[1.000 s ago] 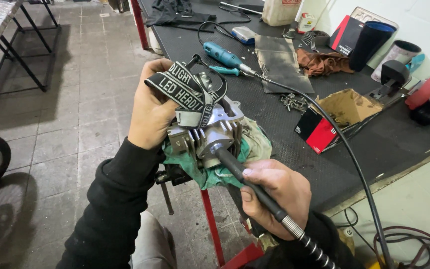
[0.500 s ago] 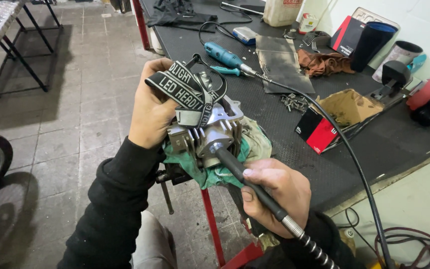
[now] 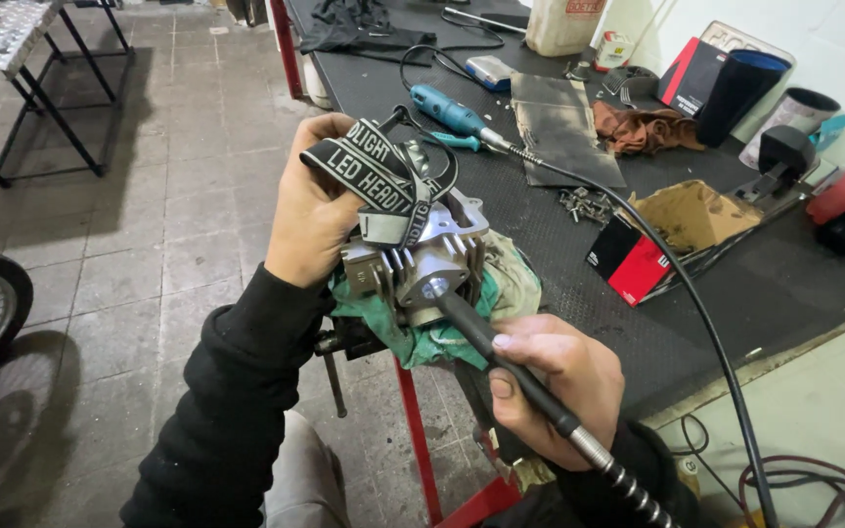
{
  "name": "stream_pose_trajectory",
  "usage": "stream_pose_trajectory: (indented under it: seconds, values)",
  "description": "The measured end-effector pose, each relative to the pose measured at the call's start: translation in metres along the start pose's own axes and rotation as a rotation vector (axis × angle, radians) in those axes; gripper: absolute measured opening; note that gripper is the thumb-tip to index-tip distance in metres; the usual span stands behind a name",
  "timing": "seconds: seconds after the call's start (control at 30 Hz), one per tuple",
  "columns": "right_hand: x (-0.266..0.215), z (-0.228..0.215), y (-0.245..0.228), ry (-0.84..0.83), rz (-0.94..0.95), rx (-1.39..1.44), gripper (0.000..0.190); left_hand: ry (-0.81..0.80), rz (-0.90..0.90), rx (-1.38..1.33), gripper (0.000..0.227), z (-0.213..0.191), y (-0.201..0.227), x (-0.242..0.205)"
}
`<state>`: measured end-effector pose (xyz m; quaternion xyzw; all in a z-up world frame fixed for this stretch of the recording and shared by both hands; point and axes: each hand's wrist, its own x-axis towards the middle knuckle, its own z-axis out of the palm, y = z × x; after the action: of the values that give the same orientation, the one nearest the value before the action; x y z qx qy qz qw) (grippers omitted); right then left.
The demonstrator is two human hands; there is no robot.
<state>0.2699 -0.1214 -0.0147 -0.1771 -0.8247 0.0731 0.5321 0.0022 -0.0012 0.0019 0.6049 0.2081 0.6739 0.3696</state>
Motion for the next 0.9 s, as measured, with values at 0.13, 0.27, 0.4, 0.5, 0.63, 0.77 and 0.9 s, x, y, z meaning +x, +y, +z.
stream_pose_trajectory:
  seconds: [0.13,0.27,0.4,0.5,0.63,0.77,0.9]
  values:
    - [0.002,0.001,-0.002,0.019,0.014,-0.021,0.033,-0.008,0.003,-0.016,0.045,0.001,0.001,0.000]
    - [0.005,0.000,-0.006,0.000,0.005,-0.051,0.032,-0.008,0.003,-0.008,0.046,0.000,0.001,-0.001]
    - [0.003,0.001,-0.005,0.023,0.023,-0.033,0.030,-0.010,0.001,-0.003,0.047,0.002,0.006,-0.001]
    - [-0.001,0.001,-0.003,0.031,0.052,0.002,0.029,0.005,0.009,0.055,0.046,0.002,0.007,-0.003]
    - [-0.005,0.002,0.000,0.052,0.088,0.033,0.027,0.002,0.005,0.001,0.046,0.001,0.004,-0.002]
    - [-0.007,0.002,-0.001,0.072,0.117,0.033,0.026,0.004,0.027,0.058,0.047,0.000,0.001,0.000]
    - [-0.008,0.001,0.000,0.081,0.142,0.042,0.025,0.002,0.019,0.033,0.044,0.000,0.001,-0.001]
